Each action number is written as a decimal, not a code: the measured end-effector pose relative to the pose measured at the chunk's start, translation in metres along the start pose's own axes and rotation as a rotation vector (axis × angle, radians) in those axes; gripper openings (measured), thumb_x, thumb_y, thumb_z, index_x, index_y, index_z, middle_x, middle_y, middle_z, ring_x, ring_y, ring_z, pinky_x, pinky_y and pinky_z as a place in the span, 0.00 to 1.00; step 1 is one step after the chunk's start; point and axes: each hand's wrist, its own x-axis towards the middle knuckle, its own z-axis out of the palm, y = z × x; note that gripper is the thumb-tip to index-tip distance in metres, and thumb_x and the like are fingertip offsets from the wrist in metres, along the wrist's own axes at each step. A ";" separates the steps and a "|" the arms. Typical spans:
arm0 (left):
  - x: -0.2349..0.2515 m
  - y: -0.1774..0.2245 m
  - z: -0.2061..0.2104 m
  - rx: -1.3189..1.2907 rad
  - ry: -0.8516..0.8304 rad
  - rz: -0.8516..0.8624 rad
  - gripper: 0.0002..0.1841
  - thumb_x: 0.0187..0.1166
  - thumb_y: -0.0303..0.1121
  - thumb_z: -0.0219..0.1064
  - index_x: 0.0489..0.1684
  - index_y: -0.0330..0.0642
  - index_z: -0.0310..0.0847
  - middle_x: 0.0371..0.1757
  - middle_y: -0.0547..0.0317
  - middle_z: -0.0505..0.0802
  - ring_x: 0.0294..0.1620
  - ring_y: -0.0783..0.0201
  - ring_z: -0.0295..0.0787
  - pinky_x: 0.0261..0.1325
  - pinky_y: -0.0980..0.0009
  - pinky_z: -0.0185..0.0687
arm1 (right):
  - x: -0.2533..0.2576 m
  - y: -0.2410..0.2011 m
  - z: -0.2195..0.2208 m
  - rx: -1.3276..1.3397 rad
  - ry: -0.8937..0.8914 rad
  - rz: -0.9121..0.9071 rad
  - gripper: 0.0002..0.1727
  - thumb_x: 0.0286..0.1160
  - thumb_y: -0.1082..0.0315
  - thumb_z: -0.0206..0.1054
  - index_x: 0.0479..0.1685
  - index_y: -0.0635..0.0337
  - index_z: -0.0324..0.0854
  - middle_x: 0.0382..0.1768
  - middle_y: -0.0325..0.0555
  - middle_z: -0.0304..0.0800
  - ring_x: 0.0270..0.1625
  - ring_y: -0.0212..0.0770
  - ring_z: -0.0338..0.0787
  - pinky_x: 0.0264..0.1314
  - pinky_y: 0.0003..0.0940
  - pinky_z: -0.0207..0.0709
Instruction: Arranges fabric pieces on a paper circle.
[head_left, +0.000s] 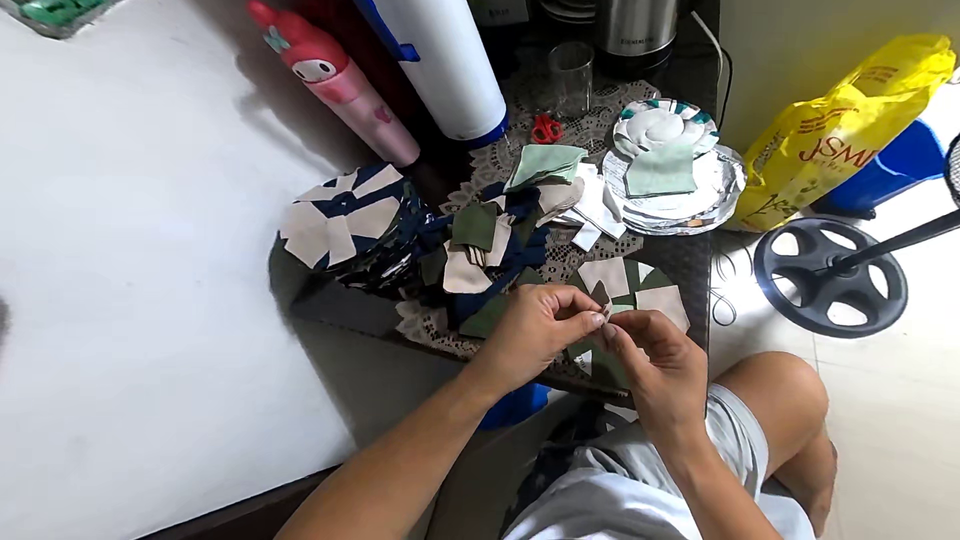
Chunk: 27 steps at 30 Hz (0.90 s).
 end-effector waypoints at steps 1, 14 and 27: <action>-0.001 -0.001 0.001 0.019 0.005 0.008 0.02 0.77 0.25 0.72 0.37 0.37 0.91 0.33 0.66 0.95 0.35 0.77 0.92 0.45 0.80 0.90 | 0.000 0.001 0.000 -0.013 0.000 -0.011 0.04 0.72 0.75 0.71 0.39 0.68 0.88 0.34 0.40 0.95 0.36 0.23 0.93 0.43 0.18 0.88; -0.006 -0.008 0.007 0.291 0.075 0.176 0.05 0.76 0.32 0.72 0.34 0.43 0.93 0.31 0.71 0.94 0.31 0.87 0.87 0.38 0.89 0.83 | 0.000 0.003 -0.003 -0.095 -0.007 -0.037 0.05 0.74 0.74 0.70 0.38 0.67 0.89 0.32 0.38 0.95 0.34 0.20 0.91 0.41 0.15 0.86; -0.004 -0.011 -0.005 0.028 0.003 0.022 0.04 0.78 0.26 0.65 0.38 0.41 0.86 0.33 0.68 0.91 0.35 0.80 0.87 0.43 0.80 0.85 | 0.006 -0.001 -0.012 0.277 -0.026 0.275 0.06 0.74 0.78 0.64 0.35 0.62 0.87 0.30 0.36 0.93 0.36 0.29 0.93 0.47 0.29 0.91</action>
